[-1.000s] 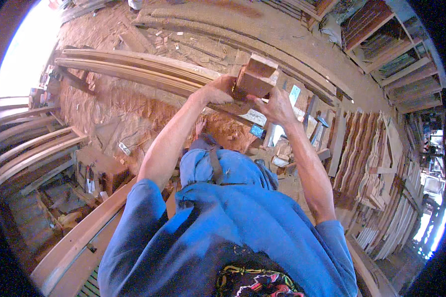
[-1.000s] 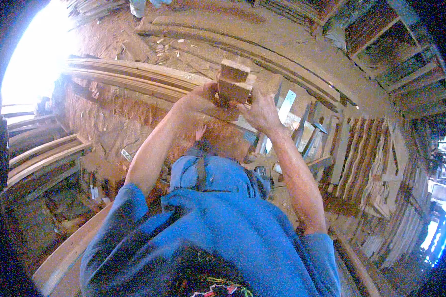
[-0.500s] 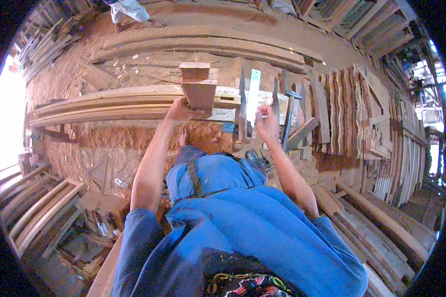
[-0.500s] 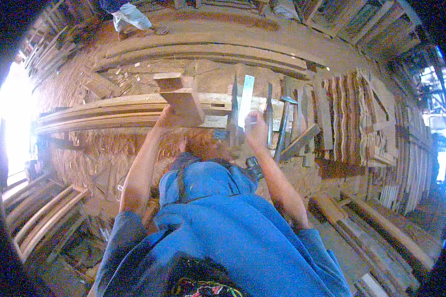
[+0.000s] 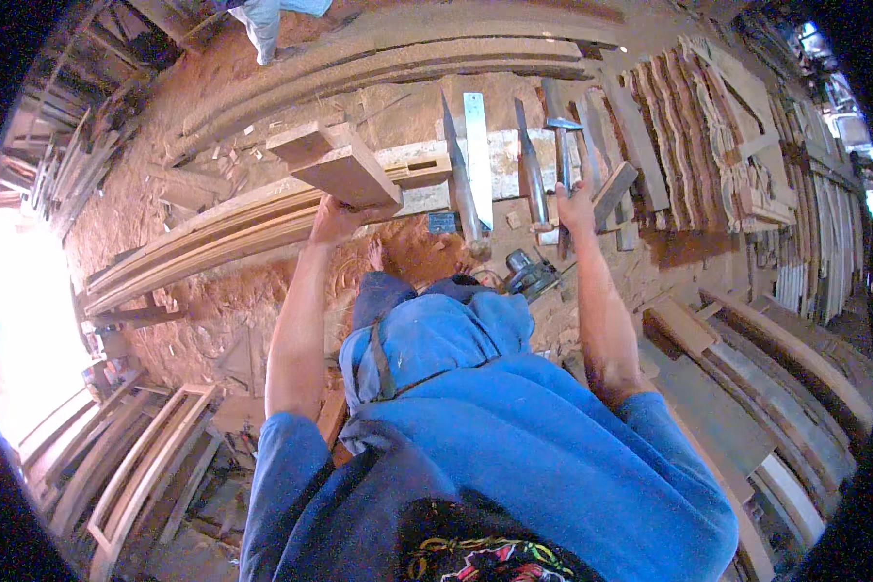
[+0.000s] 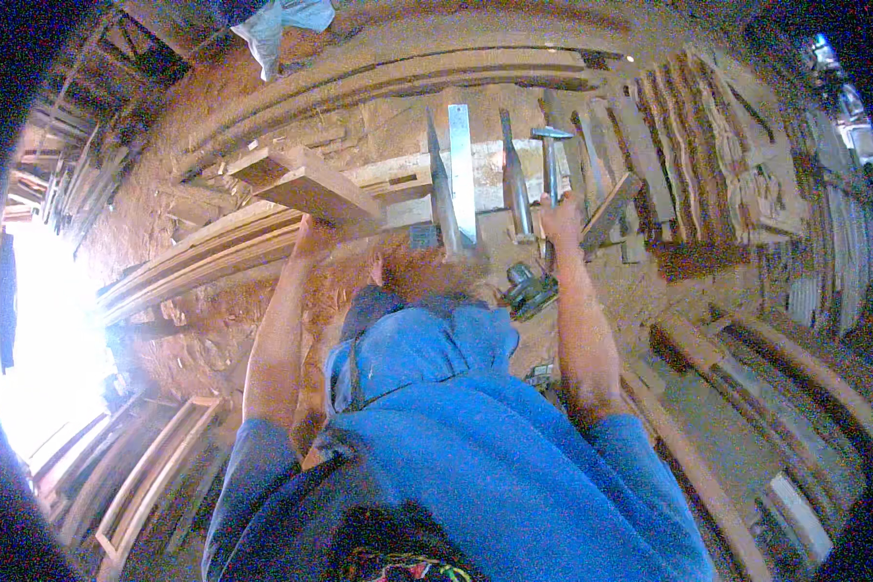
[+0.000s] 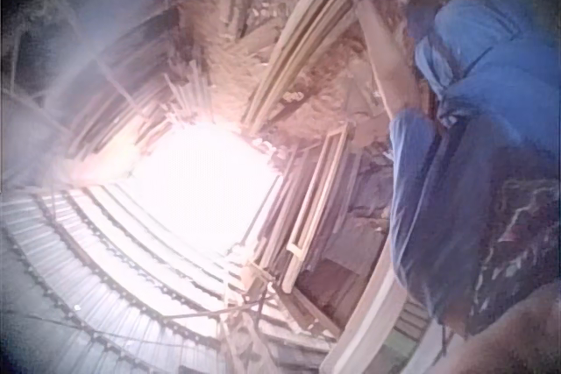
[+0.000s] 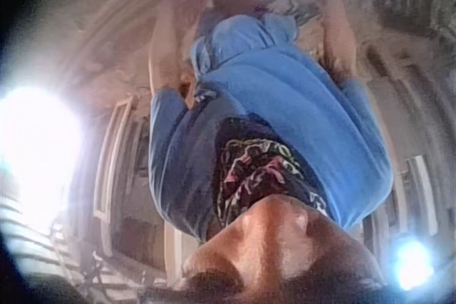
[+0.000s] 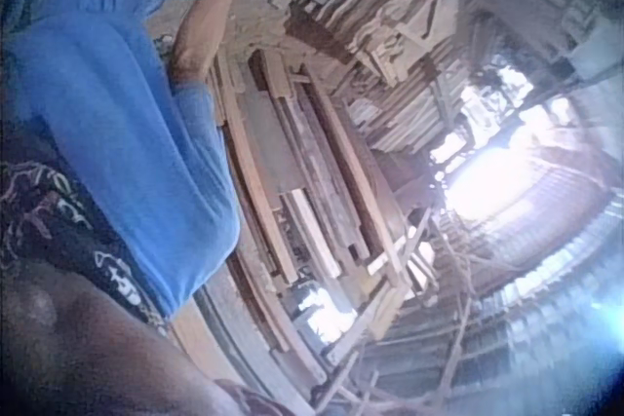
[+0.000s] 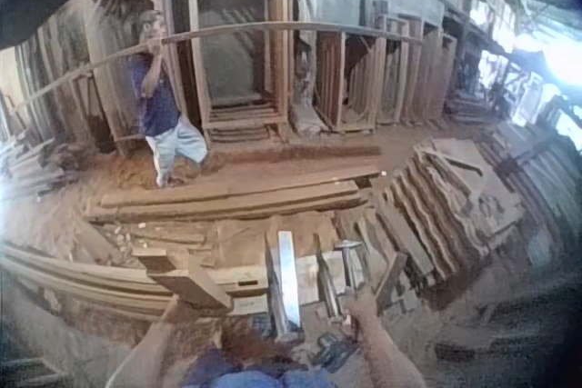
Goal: The person uses a hammer and chisel to split a small wooden block, then uses a hand plane to smooth the edges of the resulting pieces. The person repeatedly planes the wood and inspects the surfaces.
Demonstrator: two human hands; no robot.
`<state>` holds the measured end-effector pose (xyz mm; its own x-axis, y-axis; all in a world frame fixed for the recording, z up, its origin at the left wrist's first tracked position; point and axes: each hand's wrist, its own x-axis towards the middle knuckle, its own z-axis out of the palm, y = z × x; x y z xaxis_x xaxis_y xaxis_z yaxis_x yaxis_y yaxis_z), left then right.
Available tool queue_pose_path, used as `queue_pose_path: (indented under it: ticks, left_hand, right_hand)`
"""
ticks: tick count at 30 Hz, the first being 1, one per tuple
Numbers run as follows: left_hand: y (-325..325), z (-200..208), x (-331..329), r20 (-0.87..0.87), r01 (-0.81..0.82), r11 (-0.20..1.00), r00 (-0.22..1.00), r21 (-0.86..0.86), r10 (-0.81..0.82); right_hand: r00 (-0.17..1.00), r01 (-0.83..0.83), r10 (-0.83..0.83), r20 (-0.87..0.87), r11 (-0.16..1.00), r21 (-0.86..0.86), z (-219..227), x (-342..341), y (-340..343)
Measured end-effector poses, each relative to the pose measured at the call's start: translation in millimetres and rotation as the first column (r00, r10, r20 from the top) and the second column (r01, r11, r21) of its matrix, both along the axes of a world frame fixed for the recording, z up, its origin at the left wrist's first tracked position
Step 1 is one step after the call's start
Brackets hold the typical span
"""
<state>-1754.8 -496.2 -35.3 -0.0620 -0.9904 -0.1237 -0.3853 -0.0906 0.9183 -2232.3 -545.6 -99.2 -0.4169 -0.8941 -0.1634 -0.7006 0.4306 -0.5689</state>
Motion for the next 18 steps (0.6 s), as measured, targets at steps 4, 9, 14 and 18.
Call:
queue_pose_path:
  ticks: [4, 9, 14, 18]
  left_hand:
    - [-0.5, -13.0, 0.4, -0.022, -0.047, 0.989, 0.999, -0.14, 0.044]
    - [-0.4, -6.8, -1.4, -0.039, -0.013, 0.999, 0.999, -0.037, 0.012]
    - [-0.9, 36.3, -2.3, -0.283, -0.014, 1.0, 0.959, 0.021, 0.019]
    - [-9.9, 82.4, 11.6, -0.081, 0.113, 0.977, 0.988, -0.181, -0.13]
  right_hand:
    - [0.994, -0.097, 0.099, 0.044, 0.994, -0.049, -16.5, -23.6, 1.2]
    - [0.98, -0.178, 0.144, -0.137, 0.943, -0.28, 39.5, -25.9, 33.4]
    - [0.873, -0.017, 0.121, 0.473, 0.976, -0.218, 118.2, 30.7, 115.9]
    - [0.699, -0.102, 0.135, 0.702, 0.991, -0.09, 140.7, 107.6, 152.0]
